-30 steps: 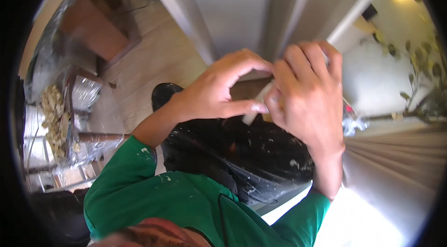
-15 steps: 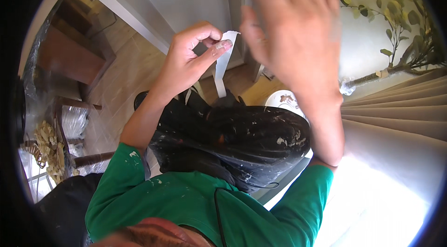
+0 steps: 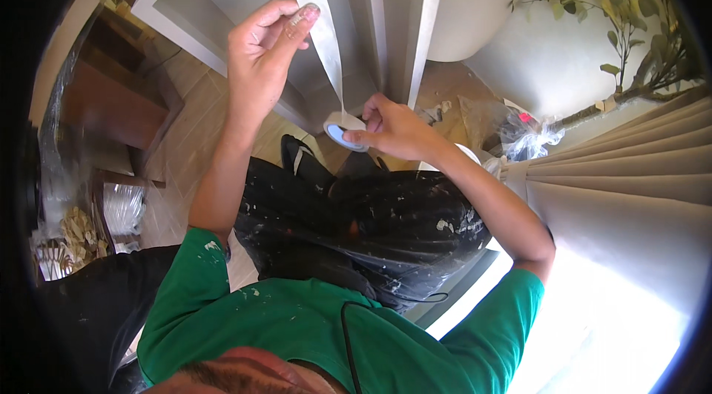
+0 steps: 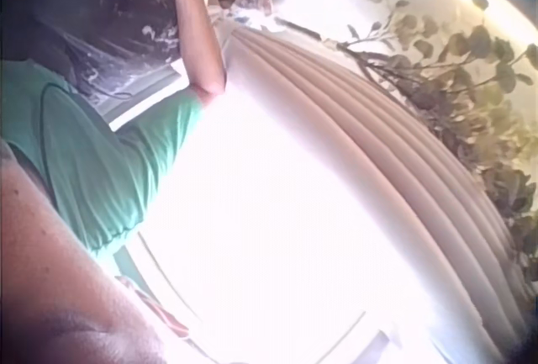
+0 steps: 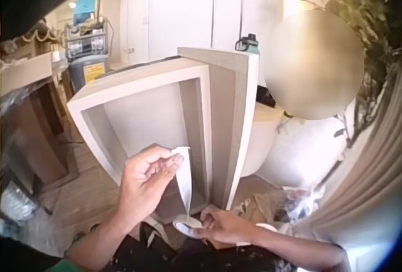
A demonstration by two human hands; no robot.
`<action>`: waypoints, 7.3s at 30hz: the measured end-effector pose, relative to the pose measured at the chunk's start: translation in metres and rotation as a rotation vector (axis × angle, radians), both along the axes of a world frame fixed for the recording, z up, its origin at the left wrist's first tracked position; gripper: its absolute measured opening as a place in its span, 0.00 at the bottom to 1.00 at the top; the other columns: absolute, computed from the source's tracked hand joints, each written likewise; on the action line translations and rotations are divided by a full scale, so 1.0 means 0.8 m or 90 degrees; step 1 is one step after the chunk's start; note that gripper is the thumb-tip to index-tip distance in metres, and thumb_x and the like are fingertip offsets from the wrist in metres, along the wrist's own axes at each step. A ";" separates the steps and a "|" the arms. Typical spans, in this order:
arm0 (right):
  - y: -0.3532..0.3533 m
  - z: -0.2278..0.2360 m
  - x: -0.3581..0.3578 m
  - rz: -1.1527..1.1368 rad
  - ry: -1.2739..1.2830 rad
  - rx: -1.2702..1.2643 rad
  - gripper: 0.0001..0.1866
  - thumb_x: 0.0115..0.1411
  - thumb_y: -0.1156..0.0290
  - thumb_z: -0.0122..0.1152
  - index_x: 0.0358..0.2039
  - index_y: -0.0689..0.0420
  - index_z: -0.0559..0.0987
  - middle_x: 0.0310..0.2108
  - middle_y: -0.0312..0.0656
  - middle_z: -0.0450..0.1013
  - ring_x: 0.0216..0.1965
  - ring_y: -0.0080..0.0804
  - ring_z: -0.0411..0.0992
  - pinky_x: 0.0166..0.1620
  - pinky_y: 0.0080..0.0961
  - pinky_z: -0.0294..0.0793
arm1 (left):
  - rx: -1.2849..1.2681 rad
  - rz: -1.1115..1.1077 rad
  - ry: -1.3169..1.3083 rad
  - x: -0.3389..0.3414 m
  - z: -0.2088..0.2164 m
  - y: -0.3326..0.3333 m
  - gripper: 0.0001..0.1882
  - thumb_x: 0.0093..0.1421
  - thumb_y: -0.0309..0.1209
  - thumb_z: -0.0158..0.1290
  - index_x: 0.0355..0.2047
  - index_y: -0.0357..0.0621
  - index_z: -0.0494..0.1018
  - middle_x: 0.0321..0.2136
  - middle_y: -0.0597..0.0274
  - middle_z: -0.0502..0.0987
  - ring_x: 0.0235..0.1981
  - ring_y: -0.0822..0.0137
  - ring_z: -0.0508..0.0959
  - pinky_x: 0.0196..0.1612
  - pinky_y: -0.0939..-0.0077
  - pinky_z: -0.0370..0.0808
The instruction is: The person tapes the inside corners of a small white wooden shelf by hand using a roll of white tape.
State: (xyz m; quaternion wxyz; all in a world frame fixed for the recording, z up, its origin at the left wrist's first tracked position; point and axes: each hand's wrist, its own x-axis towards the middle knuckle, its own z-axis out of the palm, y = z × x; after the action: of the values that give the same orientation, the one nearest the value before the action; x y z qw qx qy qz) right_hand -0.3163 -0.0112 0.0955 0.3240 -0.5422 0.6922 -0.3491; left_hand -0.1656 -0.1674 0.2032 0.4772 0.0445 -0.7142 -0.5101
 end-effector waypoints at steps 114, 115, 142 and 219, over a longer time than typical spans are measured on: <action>-0.050 -0.312 -0.061 0.069 0.182 0.284 0.41 0.59 0.60 0.55 0.66 0.74 0.58 0.44 0.76 0.72 0.52 0.68 0.72 0.58 0.46 0.72 | 0.089 0.472 -0.387 -0.214 -0.515 -0.143 0.08 0.58 0.35 0.62 0.33 0.45 0.83 0.33 0.54 0.82 0.35 0.51 0.81 0.39 0.58 0.77; -0.048 -0.316 -0.063 0.066 0.183 0.284 0.41 0.59 0.60 0.55 0.66 0.74 0.58 0.44 0.76 0.72 0.52 0.68 0.72 0.58 0.46 0.72 | 0.085 0.473 -0.387 -0.215 -0.515 -0.142 0.08 0.58 0.35 0.62 0.33 0.45 0.83 0.33 0.54 0.82 0.35 0.51 0.81 0.39 0.58 0.77; -0.057 -0.290 -0.055 0.058 0.175 0.360 0.40 0.60 0.58 0.54 0.66 0.73 0.60 0.59 0.73 0.65 0.62 0.68 0.63 0.66 0.45 0.63 | 0.094 0.455 -0.397 -0.215 -0.517 -0.142 0.08 0.59 0.34 0.61 0.34 0.45 0.83 0.35 0.53 0.82 0.37 0.50 0.82 0.40 0.58 0.77; -0.056 -0.309 -0.062 0.093 0.196 0.359 0.42 0.59 0.56 0.56 0.67 0.71 0.59 0.57 0.71 0.67 0.61 0.67 0.64 0.64 0.46 0.65 | -0.516 0.019 -0.386 -0.091 -0.504 -0.080 0.27 0.55 0.29 0.56 0.57 0.40 0.73 0.57 0.52 0.70 0.61 0.50 0.67 0.63 0.55 0.65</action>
State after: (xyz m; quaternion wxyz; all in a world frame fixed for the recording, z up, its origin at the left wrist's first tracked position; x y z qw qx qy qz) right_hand -0.3658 -0.0560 -0.1519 0.3769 -0.5257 0.7619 -0.0336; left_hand -0.2383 -0.2317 -0.1998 0.2347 0.0123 -0.9605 -0.1490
